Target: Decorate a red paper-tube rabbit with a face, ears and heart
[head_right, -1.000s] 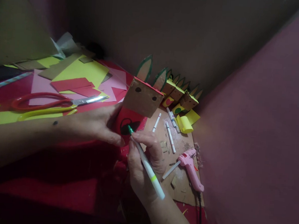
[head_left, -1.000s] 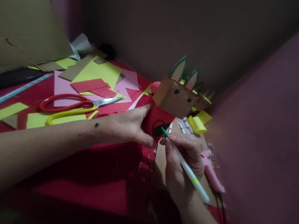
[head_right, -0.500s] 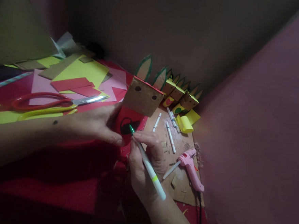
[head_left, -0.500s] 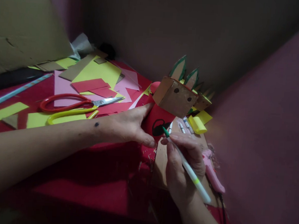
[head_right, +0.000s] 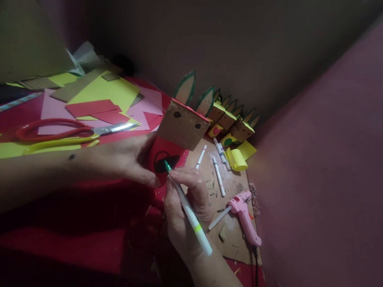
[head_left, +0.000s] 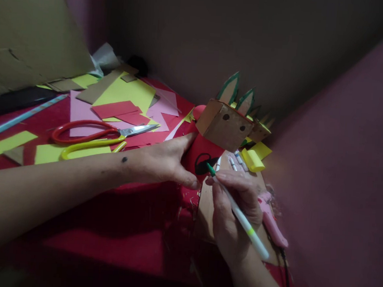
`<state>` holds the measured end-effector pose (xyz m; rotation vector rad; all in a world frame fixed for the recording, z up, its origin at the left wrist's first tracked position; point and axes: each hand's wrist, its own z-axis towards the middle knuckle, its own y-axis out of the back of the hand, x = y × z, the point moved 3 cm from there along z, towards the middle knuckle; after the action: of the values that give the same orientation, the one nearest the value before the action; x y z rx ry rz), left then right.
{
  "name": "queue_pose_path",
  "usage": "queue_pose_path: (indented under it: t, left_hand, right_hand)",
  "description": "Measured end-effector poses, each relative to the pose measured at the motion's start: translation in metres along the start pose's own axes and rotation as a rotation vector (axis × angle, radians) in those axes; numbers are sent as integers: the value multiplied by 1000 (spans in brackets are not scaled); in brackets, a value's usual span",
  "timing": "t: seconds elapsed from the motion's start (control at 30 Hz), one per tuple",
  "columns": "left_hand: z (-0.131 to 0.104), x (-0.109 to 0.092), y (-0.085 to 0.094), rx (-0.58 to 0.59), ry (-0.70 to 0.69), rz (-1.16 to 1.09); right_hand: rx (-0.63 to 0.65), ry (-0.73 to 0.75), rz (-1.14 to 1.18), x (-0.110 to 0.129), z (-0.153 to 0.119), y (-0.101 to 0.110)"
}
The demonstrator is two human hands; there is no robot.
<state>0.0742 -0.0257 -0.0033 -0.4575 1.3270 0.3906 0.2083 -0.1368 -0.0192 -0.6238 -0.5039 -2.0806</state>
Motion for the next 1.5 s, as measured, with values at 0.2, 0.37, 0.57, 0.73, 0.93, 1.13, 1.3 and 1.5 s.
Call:
queue_pose_path:
  t: [0.2,0.37,0.57,0.73,0.93,1.13,1.3,1.5]
  left_hand:
    - [0,-1,0,5,-6,-8]
    - [-1,-1,0,4,0,-7]
    - [1,0,0,12,11,5]
    - [1,-1,1,10,7,38]
    - [0,1,1,27,-27,47]
    - [1,1,1,32,-32,57]
    - [1,0,0,43,-64,73]
    - [1,1,-1,37,-71,59]
  right_hand:
    - [-47,-3,-8,0,1,0]
    - [-40,-8,16,-1,1,-2]
    - [-28,13,-6,-1,1,0]
    - [-36,16,-12,-1,1,1]
    - [-51,29,-16,0,3,-2]
    - [-44,15,-21,0,2,-1]
    - [-32,38,-23,0,2,-1]
    - [-32,36,-13,-2,1,-1]
